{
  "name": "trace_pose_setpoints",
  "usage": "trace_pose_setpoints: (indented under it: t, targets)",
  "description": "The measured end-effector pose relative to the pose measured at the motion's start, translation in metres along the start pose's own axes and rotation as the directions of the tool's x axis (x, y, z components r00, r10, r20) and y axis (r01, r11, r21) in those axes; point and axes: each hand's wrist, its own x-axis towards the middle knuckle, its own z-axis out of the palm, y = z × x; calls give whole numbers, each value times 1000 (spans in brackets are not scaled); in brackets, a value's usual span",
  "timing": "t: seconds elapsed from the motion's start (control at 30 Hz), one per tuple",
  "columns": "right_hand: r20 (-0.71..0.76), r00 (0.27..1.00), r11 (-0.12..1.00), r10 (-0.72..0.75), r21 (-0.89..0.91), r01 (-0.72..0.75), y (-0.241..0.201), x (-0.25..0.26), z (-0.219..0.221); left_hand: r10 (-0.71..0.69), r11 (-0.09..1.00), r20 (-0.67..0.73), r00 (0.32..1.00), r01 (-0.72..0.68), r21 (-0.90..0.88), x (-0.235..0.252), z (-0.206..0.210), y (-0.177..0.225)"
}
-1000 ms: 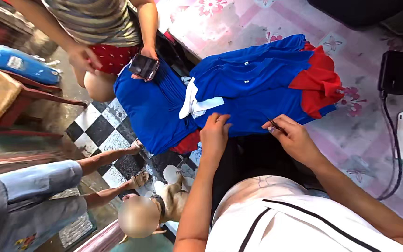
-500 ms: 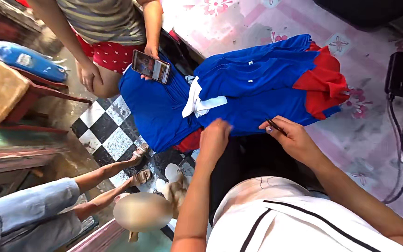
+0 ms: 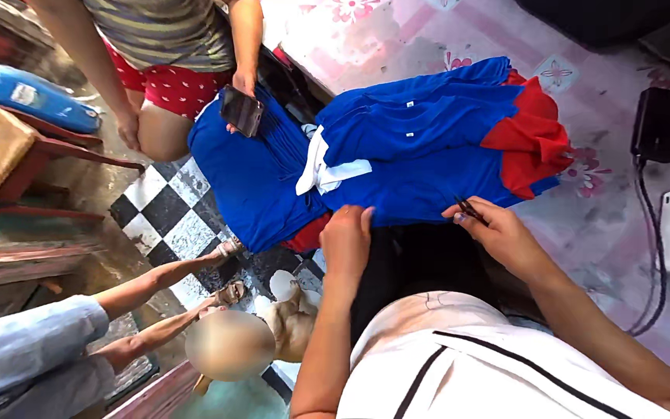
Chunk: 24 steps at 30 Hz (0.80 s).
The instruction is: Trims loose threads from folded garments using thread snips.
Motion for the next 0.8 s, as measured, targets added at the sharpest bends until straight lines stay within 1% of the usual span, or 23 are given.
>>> trace_pose_setpoints:
  t: [0.03,0.07,0.1,0.13,0.17,0.2,0.23,0.27,0.3,0.33,0.37,0.4,0.47,0.5,0.53,0.57,0.6,0.63,0.67,0.7,0.73,0.77,0.8]
  targets:
    - [8,1000,1000,-31,1,31,-6,7,5,41,999,-85,996,-42,-11,4,16,0]
    - [11,997,997,-75,-13,75,-12,13,10,84,996,-116,990,-88,-22,9,32,-4]
    - [2,991,990,-133,-35,133,-18,16,12,106,993,-59,993,-109,-47,11,42,-8]
    - [-15,982,980,-188,-63,187,-23,18,13,120,991,68,990,-115,-69,8,43,-13]
    - [-33,973,970,-230,-85,226,-27,20,10,127,990,221,967,-109,-94,3,36,-16]
    - [-55,967,966,-248,-95,242,-29,21,7,128,990,347,929,-96,-106,-5,24,-16]
    - [-71,968,968,-239,-93,232,-29,19,4,114,991,423,899,-75,-107,-14,13,-14]
    - [-84,971,972,-224,-95,216,-28,20,3,86,994,413,907,-48,-102,-23,5,-9]
    - [-93,972,973,-217,-103,207,-26,22,4,49,995,311,949,-20,-93,-27,4,-2]
    - [-100,964,964,-246,-130,233,-23,28,10,9,997,141,990,2,-78,-26,11,5]
    - [-99,947,943,-306,-168,287,-19,36,19,-20,999,-30,999,18,-48,-18,26,8]
    - [-82,921,909,-381,-219,356,-15,46,31,-49,999,-126,991,49,-11,-7,42,8]
    - [24,869,798,-495,-382,465,-4,71,55,-138,987,-111,984,146,64,12,64,9]
    - [105,847,727,-522,-464,506,0,84,64,-139,985,-114,984,149,83,16,68,8]
    - [178,827,669,-533,-510,541,3,95,69,-122,990,-128,984,131,58,15,68,5]
    - [231,812,637,-536,-520,569,6,104,72,-98,995,-162,982,97,-12,12,65,1]
    - [255,803,638,-539,-498,587,7,111,72,-93,988,-200,975,65,-143,9,60,-6]
    - [264,802,669,-536,-447,594,6,118,69,-124,944,-212,969,49,-327,7,54,-12]
    - [273,815,725,-511,-372,579,4,124,64,-198,825,-173,965,69,-561,6,48,-18]
    - [291,839,795,-460,-285,535,0,130,58,-283,599,-90,955,102,-794,7,43,-20]
    - [308,867,864,-393,-199,462,-6,134,53,-327,312,10,945,118,-943,8,40,-22]
    - [316,898,925,-305,-126,358,-13,135,50,-317,33,106,942,123,-992,10,40,-23]
    - [320,924,969,-210,-61,241,-21,136,49,-288,-189,181,940,130,-973,11,41,-22]
